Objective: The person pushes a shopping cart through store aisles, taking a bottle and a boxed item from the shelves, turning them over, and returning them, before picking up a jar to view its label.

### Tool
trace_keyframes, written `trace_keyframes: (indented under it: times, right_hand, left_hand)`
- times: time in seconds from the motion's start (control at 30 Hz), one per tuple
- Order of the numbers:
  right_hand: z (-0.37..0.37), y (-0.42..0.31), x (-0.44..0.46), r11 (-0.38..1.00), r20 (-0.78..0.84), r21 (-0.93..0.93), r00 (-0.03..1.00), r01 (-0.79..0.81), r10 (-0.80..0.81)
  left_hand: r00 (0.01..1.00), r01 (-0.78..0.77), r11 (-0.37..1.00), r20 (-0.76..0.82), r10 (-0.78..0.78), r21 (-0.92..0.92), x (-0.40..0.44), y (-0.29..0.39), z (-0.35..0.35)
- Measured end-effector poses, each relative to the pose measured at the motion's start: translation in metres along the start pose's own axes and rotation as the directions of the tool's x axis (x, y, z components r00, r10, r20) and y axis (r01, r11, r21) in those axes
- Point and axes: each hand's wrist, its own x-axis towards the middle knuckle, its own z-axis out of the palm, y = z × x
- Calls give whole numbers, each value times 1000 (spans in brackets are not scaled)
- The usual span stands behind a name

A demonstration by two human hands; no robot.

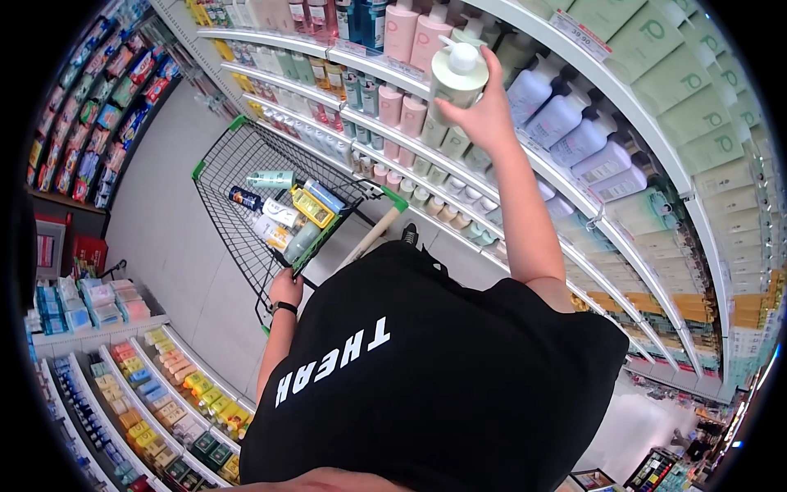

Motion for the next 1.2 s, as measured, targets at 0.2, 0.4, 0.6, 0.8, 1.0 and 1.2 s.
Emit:
trace_keyframes:
  times: [0.2,0.4,0.6,0.8,1.0,1.2]
  right_hand:
    - [-20,44,20,961,-55,-250,993,-115,105]
    - [-15,82,31,966,-193,-252,981,-54,5]
    - [-4,105,42,916,-213,-401,974,-11,-82]
    - [10,115,44,927,-246,-351,968,-135,48]
    - [19,121,46,901,-255,-339,949,-269,187]
    - [13,110,64,884,-372,-454,925,-113,-73]
  left_hand:
    - [1000,-4,1000,-9,4,10,1,-2,1]
    - [999,-1,999,-33,2,38,1,-6,7]
    - [999,16,999,-30,-15,34,0,-5,8]
    - [999,13,1000,-42,-13,21,-1,-3,4]
    - [998,1,1000,-59,0,18,-3,1,5]
    - [998,-15,1000,-64,15,15,-3,0,5]
